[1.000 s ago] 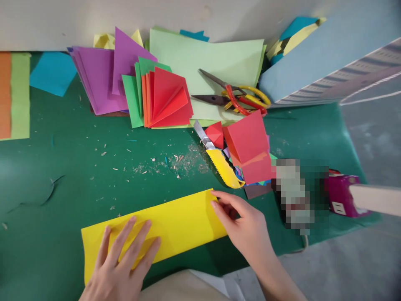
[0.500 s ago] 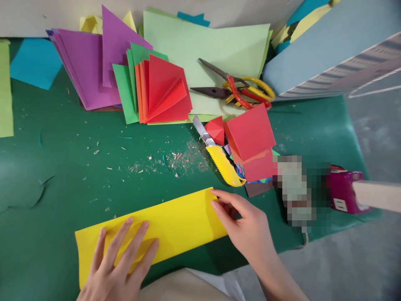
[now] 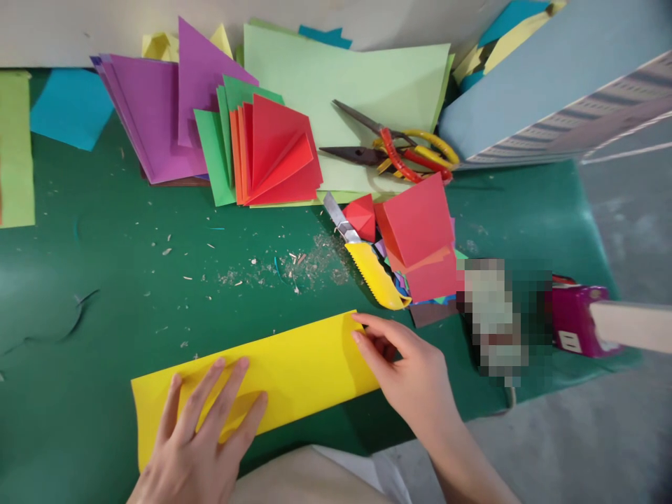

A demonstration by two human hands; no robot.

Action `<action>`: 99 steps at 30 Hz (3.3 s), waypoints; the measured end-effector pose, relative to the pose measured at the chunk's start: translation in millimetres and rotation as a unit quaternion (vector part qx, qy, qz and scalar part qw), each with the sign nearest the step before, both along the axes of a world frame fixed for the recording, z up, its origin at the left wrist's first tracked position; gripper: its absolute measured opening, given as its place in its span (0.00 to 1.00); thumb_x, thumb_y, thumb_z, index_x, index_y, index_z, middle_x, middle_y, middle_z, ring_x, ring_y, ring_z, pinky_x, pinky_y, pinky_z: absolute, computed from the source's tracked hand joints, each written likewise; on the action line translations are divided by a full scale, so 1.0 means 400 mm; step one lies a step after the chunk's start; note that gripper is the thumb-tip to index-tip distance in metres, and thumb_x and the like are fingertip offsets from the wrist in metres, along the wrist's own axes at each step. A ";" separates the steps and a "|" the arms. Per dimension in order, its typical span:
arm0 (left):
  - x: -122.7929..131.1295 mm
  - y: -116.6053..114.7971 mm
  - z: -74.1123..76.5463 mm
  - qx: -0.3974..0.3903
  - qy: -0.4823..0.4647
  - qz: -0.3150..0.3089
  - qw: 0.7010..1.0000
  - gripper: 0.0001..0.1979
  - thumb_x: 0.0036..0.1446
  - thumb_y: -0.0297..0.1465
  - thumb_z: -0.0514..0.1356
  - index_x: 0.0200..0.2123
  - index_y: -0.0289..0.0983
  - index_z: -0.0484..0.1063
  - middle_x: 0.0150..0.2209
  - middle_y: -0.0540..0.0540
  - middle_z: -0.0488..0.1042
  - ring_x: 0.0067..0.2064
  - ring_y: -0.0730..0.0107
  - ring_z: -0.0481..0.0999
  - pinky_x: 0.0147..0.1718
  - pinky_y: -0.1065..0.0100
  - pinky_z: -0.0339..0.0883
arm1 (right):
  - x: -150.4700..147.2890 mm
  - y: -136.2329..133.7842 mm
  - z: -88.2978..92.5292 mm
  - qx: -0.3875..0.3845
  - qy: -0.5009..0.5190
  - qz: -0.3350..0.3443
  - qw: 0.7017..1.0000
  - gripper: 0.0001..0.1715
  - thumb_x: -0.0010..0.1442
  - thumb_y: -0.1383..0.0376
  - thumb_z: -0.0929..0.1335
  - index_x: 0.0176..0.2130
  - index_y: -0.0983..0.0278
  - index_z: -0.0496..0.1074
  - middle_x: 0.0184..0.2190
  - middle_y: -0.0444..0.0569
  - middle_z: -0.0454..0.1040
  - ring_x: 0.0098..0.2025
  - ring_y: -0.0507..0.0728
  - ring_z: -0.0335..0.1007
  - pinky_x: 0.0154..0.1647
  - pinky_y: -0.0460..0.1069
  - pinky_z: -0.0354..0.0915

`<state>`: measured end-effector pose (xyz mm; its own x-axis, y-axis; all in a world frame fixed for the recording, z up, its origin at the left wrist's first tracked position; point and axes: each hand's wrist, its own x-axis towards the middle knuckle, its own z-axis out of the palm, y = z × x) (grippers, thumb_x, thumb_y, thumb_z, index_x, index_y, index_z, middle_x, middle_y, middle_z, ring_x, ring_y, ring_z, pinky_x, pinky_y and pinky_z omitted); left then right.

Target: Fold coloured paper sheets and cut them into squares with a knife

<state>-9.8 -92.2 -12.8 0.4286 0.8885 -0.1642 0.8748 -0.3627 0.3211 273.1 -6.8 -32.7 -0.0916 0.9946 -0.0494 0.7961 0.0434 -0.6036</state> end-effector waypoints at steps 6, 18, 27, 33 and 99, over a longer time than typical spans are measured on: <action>0.008 -0.002 -0.003 0.012 -0.031 0.030 0.999 0.22 0.62 0.34 0.54 0.59 0.49 0.69 0.66 0.51 0.63 0.65 0.54 0.60 0.68 0.50 0.38 | -0.002 -0.003 -0.007 0.016 -0.020 0.008 1.000 0.11 0.63 0.63 0.66 0.45 0.60 0.76 0.28 0.42 0.75 0.24 0.49 0.68 0.29 0.45 0.66; 0.040 0.032 0.063 -0.031 0.083 0.001 0.996 0.24 0.62 0.26 0.52 0.60 0.44 0.67 0.64 0.50 0.66 0.61 0.51 0.64 0.59 0.44 0.61 | 0.003 -0.002 -0.007 0.012 -0.047 0.033 0.998 0.15 0.62 0.59 0.64 0.45 0.60 0.75 0.29 0.45 0.77 0.27 0.53 0.73 0.29 0.47 0.65; 0.055 0.045 0.108 -0.081 0.118 -0.012 0.990 0.23 0.62 0.25 0.52 0.60 0.43 0.67 0.68 0.49 0.58 0.62 0.50 0.62 0.59 0.41 0.61 | 0.006 0.000 -0.015 0.024 -0.073 0.052 0.996 0.15 0.61 0.58 0.64 0.45 0.59 0.74 0.27 0.43 0.77 0.26 0.54 0.73 0.26 0.47 0.61; 0.061 0.053 0.116 -0.070 0.123 -0.016 0.990 0.20 0.63 0.24 0.51 0.55 0.42 0.70 0.67 0.48 0.60 0.59 0.50 0.64 0.56 0.43 0.65 | 0.004 0.003 -0.010 0.049 -0.134 0.077 0.987 0.14 0.61 0.59 0.64 0.44 0.58 0.74 0.25 0.42 0.76 0.23 0.54 0.70 0.23 0.47 0.57; 0.059 0.035 0.092 -0.039 0.150 -0.034 0.987 0.21 0.60 0.25 0.58 0.57 0.41 0.69 0.68 0.47 0.59 0.61 0.48 0.63 0.54 0.46 0.67 | -0.059 -0.175 -0.019 0.224 -0.250 0.171 0.926 0.10 0.54 0.73 0.64 0.24 0.61 0.62 0.20 0.42 0.65 0.26 0.52 0.64 0.28 0.47 0.54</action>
